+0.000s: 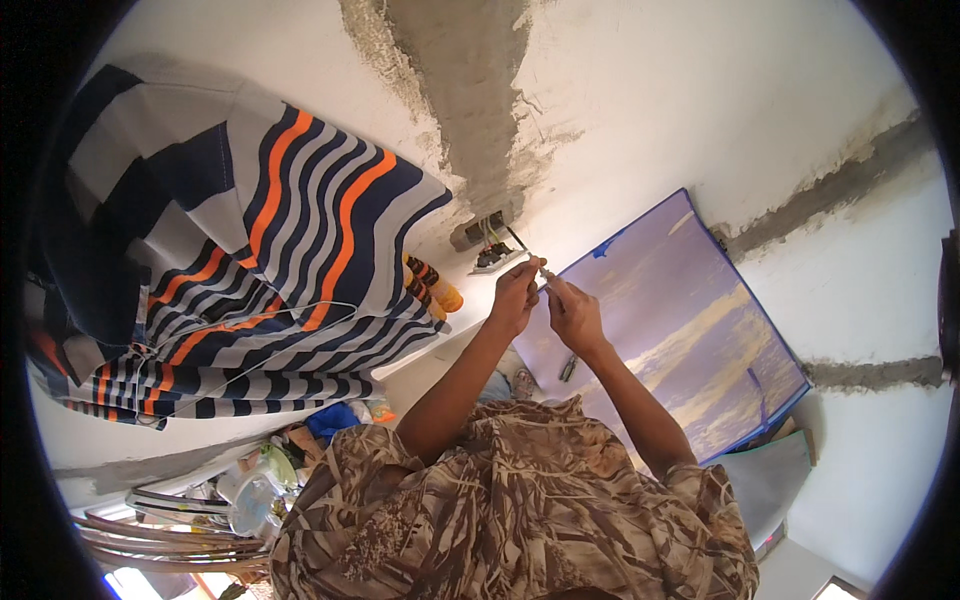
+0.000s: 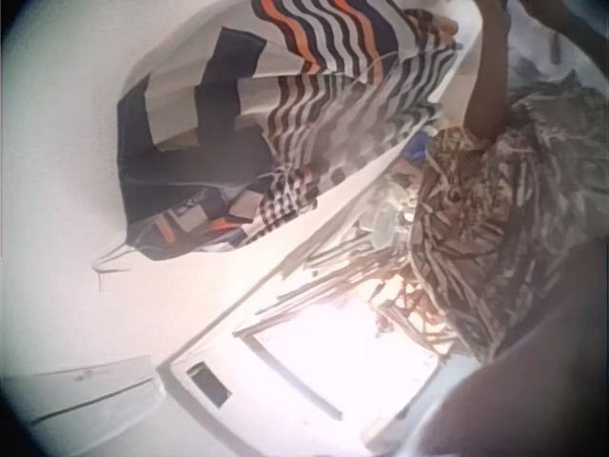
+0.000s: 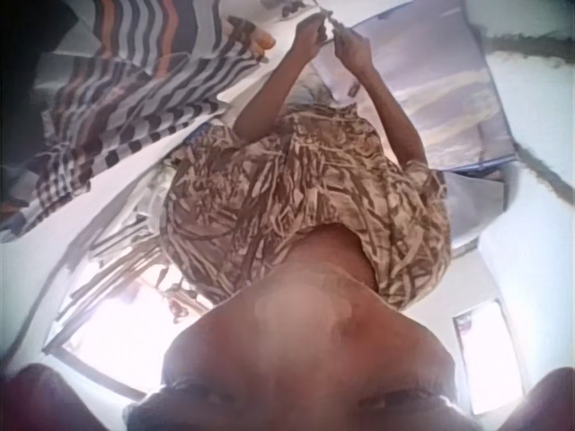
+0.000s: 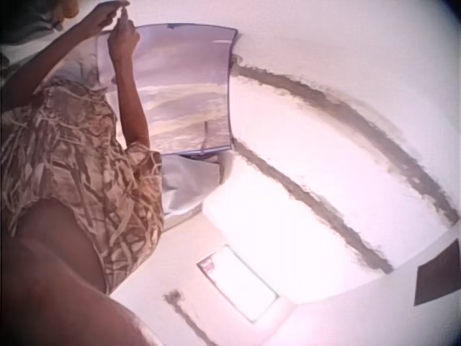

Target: The person secures wires into an electrical outlet box on a wall using a screwdriver and then fits an outlet faceplate over the socket.

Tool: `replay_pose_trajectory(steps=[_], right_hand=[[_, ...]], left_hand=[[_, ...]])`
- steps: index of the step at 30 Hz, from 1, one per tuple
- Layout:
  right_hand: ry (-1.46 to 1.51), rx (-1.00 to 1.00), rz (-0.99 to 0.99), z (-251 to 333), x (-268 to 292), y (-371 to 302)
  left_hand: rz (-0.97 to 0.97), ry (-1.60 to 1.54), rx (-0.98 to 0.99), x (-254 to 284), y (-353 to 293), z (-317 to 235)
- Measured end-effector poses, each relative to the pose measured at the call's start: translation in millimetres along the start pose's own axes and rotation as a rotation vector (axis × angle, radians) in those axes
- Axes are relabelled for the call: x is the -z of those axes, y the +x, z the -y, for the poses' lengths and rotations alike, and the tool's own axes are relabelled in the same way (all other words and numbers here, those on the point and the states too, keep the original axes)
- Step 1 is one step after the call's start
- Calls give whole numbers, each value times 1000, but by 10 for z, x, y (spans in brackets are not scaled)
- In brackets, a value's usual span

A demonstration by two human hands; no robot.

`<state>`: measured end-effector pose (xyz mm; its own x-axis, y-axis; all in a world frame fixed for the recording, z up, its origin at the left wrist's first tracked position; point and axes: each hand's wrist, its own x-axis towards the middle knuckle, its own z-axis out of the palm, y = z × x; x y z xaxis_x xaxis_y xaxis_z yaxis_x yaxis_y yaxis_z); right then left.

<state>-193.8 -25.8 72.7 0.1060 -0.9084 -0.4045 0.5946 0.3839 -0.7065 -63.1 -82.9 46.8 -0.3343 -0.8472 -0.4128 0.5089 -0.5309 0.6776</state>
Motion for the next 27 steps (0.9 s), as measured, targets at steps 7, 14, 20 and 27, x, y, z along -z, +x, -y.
replay_pose_trajectory(steps=[7,14,20,27], right_hand=[[-654,394,-116,-138,-69,-79],[-1209,743,-130,31,-120,-56],[-1368,974,-142,4,-59,27],[-874,616,-138,5,-108,-24]], left_hand=[[2,70,-28,85,-12,-30],[44,2,2,17,2,-28],[63,-21,-35,63,60,20],[51,15,8,26,58,-17]])
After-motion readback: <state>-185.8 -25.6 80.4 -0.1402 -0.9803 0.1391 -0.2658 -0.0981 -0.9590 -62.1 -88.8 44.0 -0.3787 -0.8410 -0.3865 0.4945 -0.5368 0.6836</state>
